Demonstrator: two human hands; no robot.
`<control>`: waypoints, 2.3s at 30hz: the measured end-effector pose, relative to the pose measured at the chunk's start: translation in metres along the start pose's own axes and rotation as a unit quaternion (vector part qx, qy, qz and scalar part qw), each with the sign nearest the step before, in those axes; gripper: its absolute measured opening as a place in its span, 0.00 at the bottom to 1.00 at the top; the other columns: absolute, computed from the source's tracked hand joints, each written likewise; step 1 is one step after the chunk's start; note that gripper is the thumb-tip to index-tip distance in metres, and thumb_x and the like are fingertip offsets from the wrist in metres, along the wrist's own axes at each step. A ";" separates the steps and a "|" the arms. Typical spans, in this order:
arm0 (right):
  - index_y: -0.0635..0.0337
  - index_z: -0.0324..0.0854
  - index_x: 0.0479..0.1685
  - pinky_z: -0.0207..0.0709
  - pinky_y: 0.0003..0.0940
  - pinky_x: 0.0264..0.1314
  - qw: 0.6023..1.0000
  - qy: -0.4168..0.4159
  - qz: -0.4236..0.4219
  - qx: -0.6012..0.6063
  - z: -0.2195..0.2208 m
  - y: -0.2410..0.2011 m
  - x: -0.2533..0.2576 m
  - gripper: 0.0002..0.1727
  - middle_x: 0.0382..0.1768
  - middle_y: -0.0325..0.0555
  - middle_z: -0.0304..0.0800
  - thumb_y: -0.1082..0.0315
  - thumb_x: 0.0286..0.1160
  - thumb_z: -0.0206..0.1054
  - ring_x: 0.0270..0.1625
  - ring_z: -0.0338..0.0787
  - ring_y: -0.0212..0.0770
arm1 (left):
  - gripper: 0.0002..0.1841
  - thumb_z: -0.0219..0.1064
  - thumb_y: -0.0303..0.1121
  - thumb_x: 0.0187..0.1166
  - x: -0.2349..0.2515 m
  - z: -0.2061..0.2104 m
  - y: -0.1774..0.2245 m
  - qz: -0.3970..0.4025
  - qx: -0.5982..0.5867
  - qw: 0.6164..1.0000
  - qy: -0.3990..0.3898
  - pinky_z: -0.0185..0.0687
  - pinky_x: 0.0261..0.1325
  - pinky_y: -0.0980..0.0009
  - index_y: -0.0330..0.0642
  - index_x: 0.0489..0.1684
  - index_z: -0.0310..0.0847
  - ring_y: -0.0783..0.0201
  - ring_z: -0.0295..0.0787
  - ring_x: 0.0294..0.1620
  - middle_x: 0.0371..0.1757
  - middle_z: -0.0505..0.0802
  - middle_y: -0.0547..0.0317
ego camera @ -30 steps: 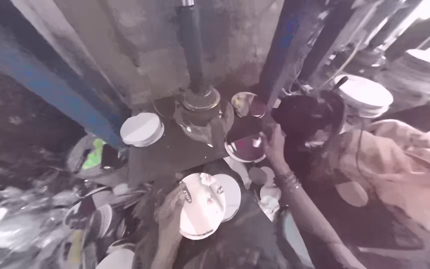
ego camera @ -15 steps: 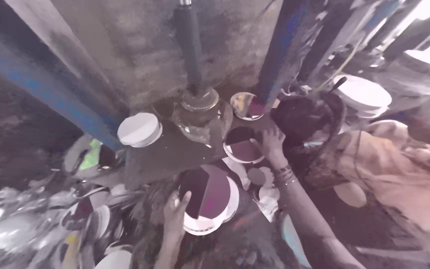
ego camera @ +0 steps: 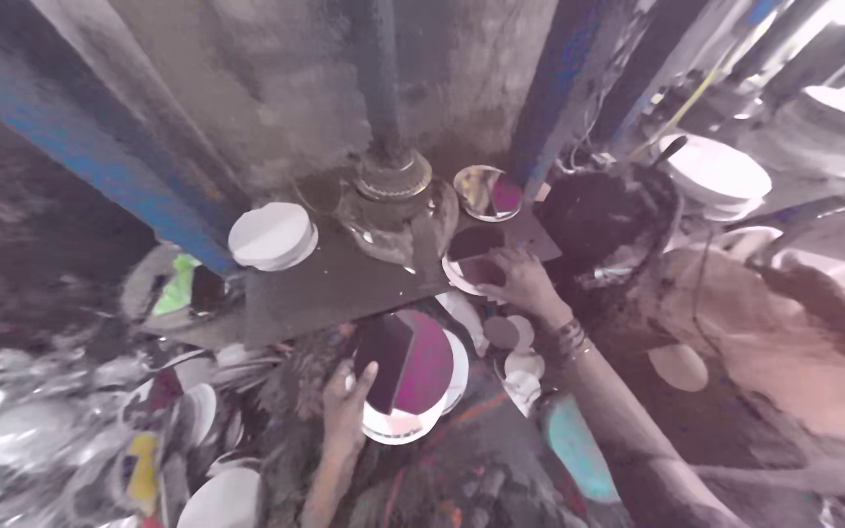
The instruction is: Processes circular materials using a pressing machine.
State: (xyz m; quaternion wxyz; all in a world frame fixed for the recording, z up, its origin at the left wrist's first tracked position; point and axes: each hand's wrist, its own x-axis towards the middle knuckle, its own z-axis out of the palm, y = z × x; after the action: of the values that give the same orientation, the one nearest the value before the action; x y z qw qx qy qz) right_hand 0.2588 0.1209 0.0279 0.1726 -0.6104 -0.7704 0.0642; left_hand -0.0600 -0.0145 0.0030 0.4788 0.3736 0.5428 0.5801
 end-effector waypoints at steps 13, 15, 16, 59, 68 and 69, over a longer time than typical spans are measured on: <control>0.65 0.88 0.58 0.83 0.67 0.44 0.988 0.013 -0.104 -0.111 -0.013 0.000 -0.001 0.21 0.41 0.65 0.93 0.55 0.84 0.66 0.43 0.93 0.69 | 0.08 0.62 0.20 0.77 -0.002 -0.005 -0.001 0.013 -0.026 0.999 -0.017 0.89 0.52 0.77 0.30 0.50 0.80 0.77 0.90 0.44 0.42 0.91 0.64; 0.66 0.83 0.64 0.83 0.64 0.35 0.982 0.037 -0.122 -0.143 -0.016 -0.002 -0.001 0.17 0.29 0.64 0.90 0.64 0.85 0.64 0.32 0.92 0.69 | 0.08 0.62 0.20 0.77 -0.002 -0.006 -0.002 0.014 -0.024 0.999 -0.017 0.88 0.52 0.77 0.31 0.50 0.80 0.77 0.90 0.44 0.42 0.91 0.64; 0.64 0.80 0.71 0.83 0.63 0.33 0.980 0.051 -0.126 -0.147 -0.019 -0.003 -0.002 0.19 0.28 0.64 0.90 0.69 0.83 0.64 0.30 0.91 0.69 | 0.08 0.62 0.21 0.77 -0.002 -0.006 -0.002 0.014 -0.023 1.000 -0.017 0.88 0.53 0.77 0.30 0.50 0.80 0.77 0.89 0.44 0.42 0.90 0.63; 0.51 0.89 0.67 0.85 0.49 0.31 0.923 0.298 -0.192 -0.149 -0.029 0.004 0.003 0.26 0.60 0.59 0.93 0.83 0.71 0.66 0.38 0.96 0.58 | 0.12 0.65 0.23 0.77 -0.001 -0.009 -0.006 -0.020 0.009 1.000 -0.011 0.85 0.56 0.78 0.28 0.55 0.80 0.78 0.87 0.49 0.49 0.90 0.57; 0.56 0.83 0.74 0.81 0.61 0.66 0.954 0.250 -0.077 -0.143 -0.030 0.033 0.108 0.24 0.67 0.59 0.89 0.76 0.78 0.66 0.67 0.89 0.63 | 0.11 0.64 0.20 0.74 0.001 -0.008 -0.012 -0.003 -0.034 0.999 -0.012 0.87 0.54 0.79 0.30 0.52 0.81 0.79 0.90 0.46 0.44 0.92 0.64; 0.57 0.86 0.69 0.80 0.64 0.65 0.973 0.187 -0.030 -0.134 -0.026 0.039 0.114 0.19 0.64 0.59 0.90 0.69 0.81 0.67 0.65 0.90 0.64 | 0.11 0.64 0.20 0.74 0.002 -0.009 -0.015 0.013 -0.045 0.999 -0.019 0.87 0.56 0.78 0.30 0.51 0.82 0.79 0.90 0.47 0.44 0.93 0.65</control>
State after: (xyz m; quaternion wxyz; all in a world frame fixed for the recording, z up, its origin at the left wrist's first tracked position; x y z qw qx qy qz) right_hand 0.2813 0.2374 0.0618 0.2318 -0.6056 -0.7442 -0.1600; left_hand -0.0670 -0.0162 -0.0131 0.4979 0.3696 0.5021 0.6028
